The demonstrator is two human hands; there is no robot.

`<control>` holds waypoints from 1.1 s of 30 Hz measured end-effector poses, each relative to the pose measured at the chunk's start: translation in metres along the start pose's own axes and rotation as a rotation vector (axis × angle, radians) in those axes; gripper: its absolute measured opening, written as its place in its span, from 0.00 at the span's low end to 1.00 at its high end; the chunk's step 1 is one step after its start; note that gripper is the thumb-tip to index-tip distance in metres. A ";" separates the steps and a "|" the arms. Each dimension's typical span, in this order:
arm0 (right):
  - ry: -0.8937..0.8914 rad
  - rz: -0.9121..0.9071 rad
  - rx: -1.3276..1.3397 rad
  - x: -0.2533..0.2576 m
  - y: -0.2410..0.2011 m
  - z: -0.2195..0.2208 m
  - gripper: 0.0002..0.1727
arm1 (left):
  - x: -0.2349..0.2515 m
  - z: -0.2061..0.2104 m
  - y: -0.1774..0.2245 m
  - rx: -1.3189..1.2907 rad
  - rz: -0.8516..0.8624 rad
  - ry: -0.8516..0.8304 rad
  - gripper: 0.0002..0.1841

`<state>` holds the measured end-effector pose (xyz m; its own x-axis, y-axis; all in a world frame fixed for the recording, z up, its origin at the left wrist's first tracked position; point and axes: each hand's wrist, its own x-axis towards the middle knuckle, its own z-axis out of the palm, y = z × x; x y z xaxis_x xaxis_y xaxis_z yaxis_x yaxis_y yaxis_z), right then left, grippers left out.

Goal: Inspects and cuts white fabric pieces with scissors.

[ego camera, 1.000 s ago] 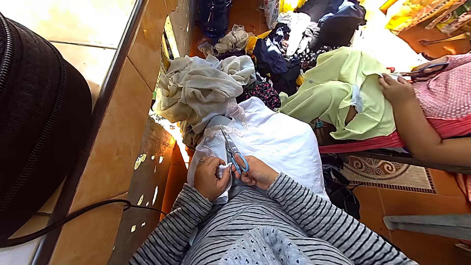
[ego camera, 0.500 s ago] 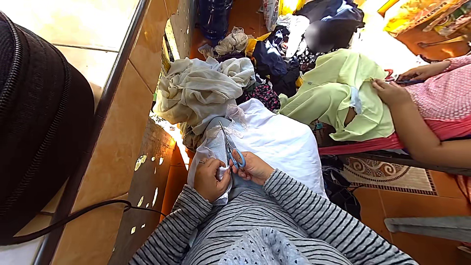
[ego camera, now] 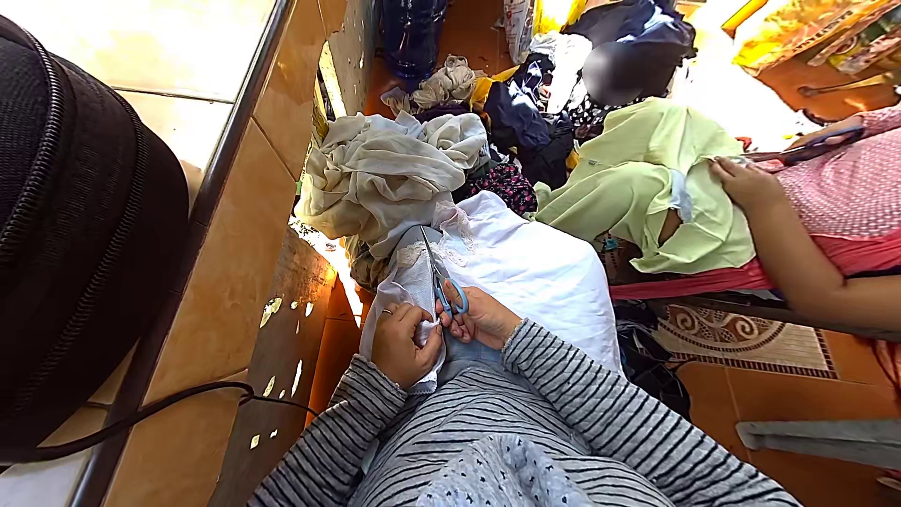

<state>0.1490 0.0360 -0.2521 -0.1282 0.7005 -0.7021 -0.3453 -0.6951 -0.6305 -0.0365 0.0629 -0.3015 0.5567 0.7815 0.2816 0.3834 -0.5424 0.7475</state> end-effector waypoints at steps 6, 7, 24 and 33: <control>-0.002 0.117 -0.011 -0.022 0.005 -0.008 0.30 | 0.012 -0.014 -0.006 -0.099 -0.244 -0.083 0.19; -0.011 0.120 -0.005 -0.025 0.008 -0.011 0.29 | 0.016 -0.016 -0.007 -0.087 -0.274 -0.073 0.17; -0.047 0.062 -0.080 -0.024 0.023 -0.013 0.22 | 0.105 -0.020 -0.028 -0.365 -0.388 0.066 0.09; -0.061 -0.069 -0.278 -0.028 0.029 -0.011 0.10 | 0.111 -0.026 -0.015 -0.527 -0.426 0.187 0.08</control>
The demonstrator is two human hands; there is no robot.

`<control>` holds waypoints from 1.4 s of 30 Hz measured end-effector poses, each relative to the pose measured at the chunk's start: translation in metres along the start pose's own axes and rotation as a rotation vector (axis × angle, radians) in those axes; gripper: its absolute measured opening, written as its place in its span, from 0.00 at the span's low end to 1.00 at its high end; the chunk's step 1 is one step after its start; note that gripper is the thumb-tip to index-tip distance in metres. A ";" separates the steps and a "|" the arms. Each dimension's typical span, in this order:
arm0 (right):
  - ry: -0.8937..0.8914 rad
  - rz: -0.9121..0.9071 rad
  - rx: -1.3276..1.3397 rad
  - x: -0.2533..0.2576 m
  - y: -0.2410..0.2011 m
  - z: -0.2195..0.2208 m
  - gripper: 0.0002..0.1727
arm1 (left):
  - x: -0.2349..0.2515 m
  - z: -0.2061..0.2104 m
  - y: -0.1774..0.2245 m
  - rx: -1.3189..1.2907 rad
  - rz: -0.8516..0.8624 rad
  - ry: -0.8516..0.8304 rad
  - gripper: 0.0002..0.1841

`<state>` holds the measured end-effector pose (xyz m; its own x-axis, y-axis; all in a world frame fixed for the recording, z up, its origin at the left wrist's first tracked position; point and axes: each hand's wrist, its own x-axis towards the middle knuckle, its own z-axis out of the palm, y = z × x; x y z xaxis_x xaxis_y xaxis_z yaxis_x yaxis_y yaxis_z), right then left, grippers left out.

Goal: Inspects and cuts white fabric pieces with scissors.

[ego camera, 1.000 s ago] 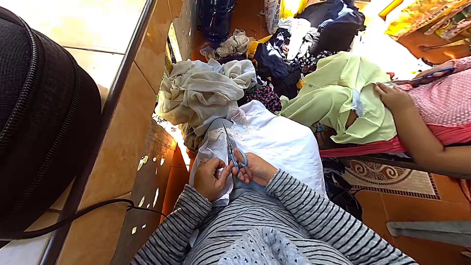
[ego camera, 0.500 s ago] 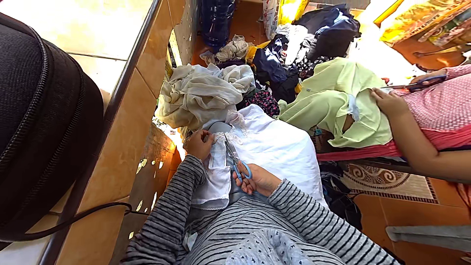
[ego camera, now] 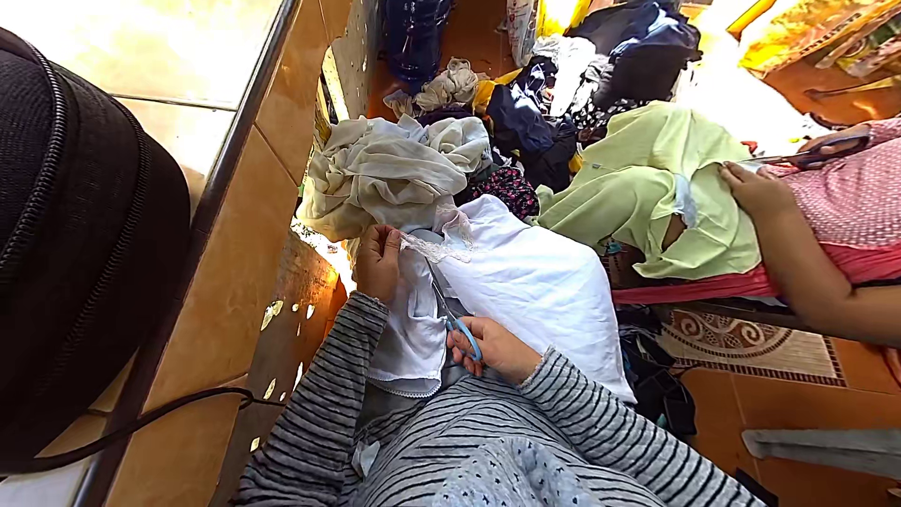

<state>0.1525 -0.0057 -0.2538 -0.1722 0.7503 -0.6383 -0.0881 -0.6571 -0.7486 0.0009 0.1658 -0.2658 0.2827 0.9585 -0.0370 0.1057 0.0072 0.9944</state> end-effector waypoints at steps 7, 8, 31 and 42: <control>0.034 -0.008 0.029 -0.007 0.006 0.001 0.12 | -0.011 -0.005 0.001 -0.240 0.114 -0.093 0.05; 0.035 -0.008 0.058 -0.007 0.005 0.000 0.13 | -0.015 -0.007 0.001 -0.244 0.163 -0.141 0.05; -0.091 -0.200 0.043 0.010 -0.006 -0.010 0.17 | -0.047 -0.021 0.011 0.209 0.011 -0.322 0.11; -0.116 -0.156 0.055 0.003 -0.005 -0.012 0.08 | -0.045 -0.030 0.022 0.149 0.040 -0.248 0.08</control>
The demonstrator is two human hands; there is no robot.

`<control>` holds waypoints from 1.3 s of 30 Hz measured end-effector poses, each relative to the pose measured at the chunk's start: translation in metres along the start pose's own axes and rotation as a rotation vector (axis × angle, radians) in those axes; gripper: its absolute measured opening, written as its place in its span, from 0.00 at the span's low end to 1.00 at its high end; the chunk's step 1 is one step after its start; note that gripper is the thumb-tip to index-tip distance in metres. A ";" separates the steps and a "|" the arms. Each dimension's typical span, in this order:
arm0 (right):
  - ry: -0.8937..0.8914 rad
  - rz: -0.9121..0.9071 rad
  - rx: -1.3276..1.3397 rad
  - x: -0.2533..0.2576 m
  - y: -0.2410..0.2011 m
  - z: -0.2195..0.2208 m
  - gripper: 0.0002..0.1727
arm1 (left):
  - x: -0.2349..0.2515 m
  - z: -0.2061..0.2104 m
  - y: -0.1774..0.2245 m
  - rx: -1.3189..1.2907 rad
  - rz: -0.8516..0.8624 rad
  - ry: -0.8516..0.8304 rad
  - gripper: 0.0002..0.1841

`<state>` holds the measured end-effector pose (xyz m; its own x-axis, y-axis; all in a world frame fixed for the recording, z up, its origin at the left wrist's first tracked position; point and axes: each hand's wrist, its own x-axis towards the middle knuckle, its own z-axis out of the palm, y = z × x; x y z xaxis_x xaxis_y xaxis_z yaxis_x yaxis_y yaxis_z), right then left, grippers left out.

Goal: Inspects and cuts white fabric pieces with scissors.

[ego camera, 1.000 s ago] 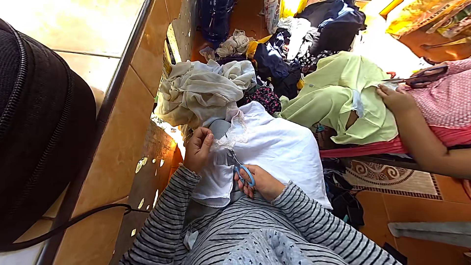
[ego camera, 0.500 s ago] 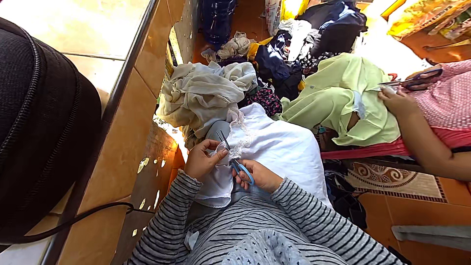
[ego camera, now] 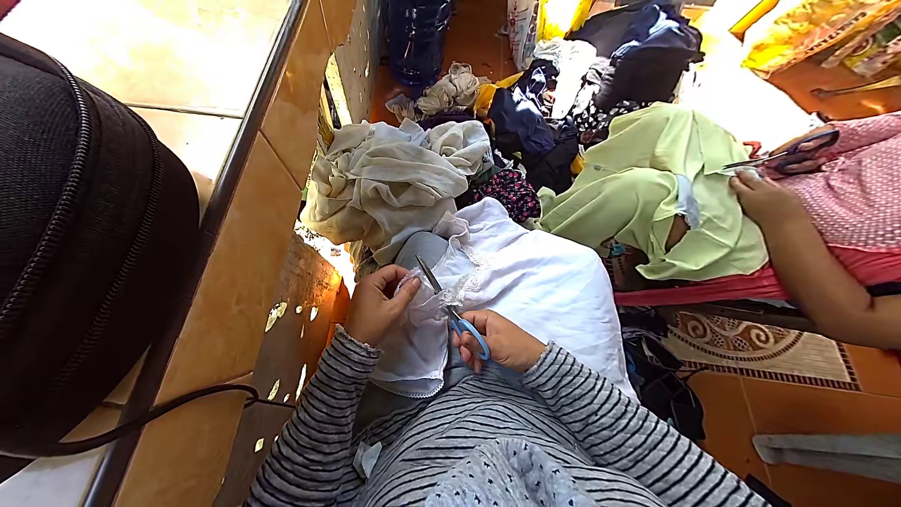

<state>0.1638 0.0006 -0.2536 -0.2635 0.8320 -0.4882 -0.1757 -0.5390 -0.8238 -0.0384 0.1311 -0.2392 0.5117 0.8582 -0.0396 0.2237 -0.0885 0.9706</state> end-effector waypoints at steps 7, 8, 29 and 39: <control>-0.310 0.343 -0.678 -0.033 -0.020 -0.026 0.19 | 0.012 -0.030 -0.012 -0.444 -0.393 0.310 0.12; -0.369 0.325 -0.710 -0.038 -0.023 -0.033 0.19 | 0.012 -0.034 -0.023 -0.540 -0.426 0.257 0.19; 0.642 0.057 -1.200 -0.049 -0.008 -0.048 0.19 | -0.012 -0.038 -0.030 0.633 -0.242 0.019 0.35; 0.834 -0.198 -1.117 -0.105 0.000 -0.074 0.16 | -0.025 -0.051 -0.020 0.415 -0.440 -0.583 0.40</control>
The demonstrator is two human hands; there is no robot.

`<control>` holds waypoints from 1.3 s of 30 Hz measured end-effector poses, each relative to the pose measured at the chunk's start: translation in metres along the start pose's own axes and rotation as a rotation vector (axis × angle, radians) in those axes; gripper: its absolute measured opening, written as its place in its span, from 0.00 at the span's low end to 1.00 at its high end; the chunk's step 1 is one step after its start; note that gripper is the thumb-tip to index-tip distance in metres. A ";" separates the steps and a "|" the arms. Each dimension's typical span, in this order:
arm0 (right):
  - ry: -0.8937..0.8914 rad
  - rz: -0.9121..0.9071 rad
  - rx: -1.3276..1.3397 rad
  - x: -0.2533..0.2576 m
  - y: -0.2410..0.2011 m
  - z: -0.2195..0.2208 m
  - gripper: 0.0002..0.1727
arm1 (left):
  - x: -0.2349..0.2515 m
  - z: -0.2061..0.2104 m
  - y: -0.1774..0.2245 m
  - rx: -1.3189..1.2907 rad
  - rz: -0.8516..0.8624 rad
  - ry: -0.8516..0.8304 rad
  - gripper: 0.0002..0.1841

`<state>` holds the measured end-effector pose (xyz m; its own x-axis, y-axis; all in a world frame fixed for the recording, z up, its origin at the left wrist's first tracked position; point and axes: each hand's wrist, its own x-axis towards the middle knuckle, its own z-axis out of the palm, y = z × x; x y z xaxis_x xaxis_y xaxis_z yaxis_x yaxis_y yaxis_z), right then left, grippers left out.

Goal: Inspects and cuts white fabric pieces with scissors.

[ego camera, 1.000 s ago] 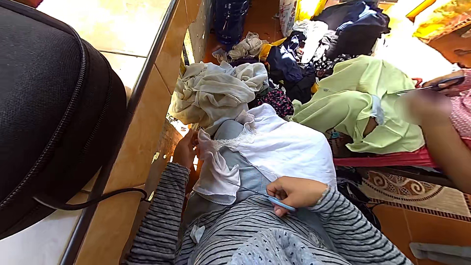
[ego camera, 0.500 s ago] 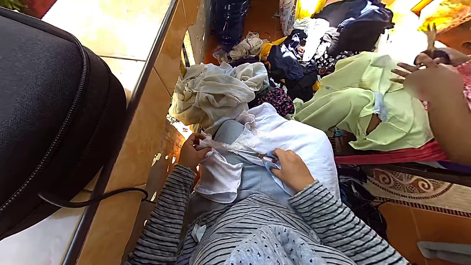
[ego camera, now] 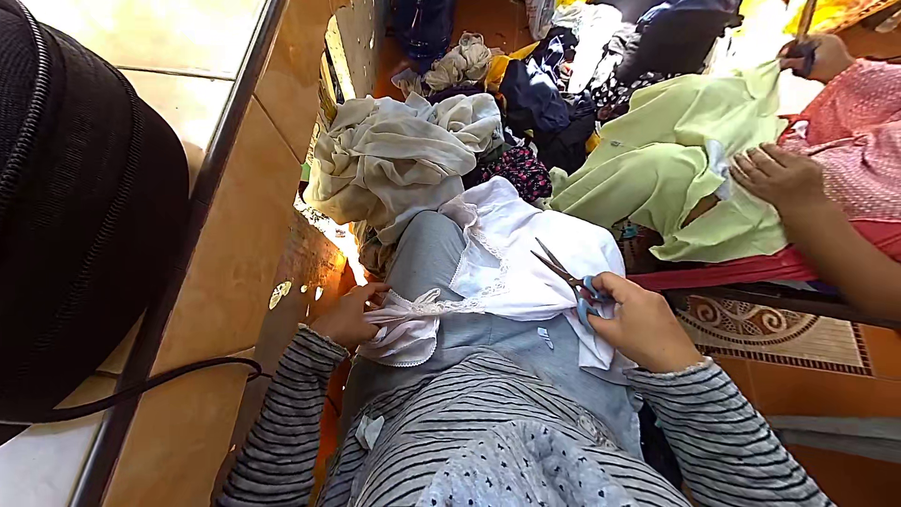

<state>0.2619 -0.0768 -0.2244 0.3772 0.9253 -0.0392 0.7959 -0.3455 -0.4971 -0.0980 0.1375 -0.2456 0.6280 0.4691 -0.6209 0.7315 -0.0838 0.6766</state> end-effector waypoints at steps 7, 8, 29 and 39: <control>-0.024 -0.155 0.257 0.011 -0.041 0.044 0.25 | -0.008 0.000 0.015 -0.131 0.269 0.464 0.17; -0.055 -0.172 0.254 0.016 -0.049 0.054 0.26 | -0.010 0.000 0.016 -0.179 0.358 0.480 0.17; -0.656 0.067 0.734 -0.010 -0.056 0.027 0.19 | 0.028 0.037 0.050 0.163 0.080 0.342 0.28; -1.169 0.438 0.939 0.002 -0.065 0.042 0.17 | 0.032 0.019 0.037 -0.052 0.144 0.136 0.17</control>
<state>0.1909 -0.0457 -0.2291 -0.4273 0.5396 -0.7254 -0.0116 -0.8056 -0.5924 -0.0460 0.1330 -0.2482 0.6810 0.5706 -0.4590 0.6198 -0.1153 0.7762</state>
